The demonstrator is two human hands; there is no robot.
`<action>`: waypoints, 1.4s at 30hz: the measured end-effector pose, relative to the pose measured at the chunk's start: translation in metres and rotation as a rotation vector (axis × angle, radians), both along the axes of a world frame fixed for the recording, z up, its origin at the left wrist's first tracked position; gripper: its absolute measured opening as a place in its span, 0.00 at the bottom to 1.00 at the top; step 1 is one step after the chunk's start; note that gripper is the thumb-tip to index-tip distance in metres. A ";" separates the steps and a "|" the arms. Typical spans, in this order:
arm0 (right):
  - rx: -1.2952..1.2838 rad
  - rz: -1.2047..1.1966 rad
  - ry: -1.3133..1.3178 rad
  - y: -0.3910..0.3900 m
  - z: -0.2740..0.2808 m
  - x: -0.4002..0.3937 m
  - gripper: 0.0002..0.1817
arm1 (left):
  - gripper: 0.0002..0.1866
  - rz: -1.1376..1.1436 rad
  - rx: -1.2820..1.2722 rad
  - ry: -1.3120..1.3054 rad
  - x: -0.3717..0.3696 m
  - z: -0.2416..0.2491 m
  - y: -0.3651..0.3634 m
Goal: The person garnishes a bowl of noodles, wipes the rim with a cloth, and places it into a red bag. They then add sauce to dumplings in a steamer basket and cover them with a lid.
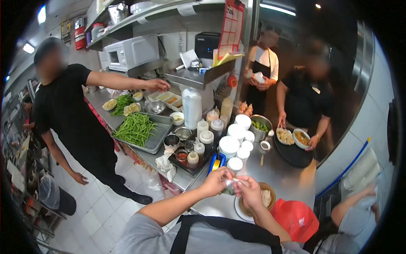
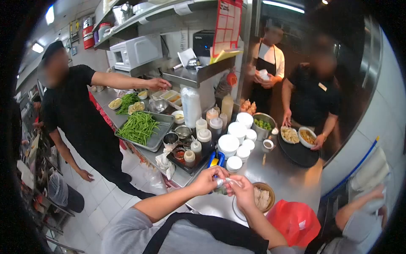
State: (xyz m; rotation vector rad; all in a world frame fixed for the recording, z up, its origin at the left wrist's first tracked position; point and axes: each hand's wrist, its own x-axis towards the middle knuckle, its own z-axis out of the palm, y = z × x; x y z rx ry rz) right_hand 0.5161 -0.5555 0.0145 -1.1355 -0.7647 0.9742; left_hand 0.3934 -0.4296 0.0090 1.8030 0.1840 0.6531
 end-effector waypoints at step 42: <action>0.001 -0.806 -0.983 -0.173 -0.012 -0.011 0.09 | 0.12 -0.752 -0.911 0.447 0.073 -0.023 -0.137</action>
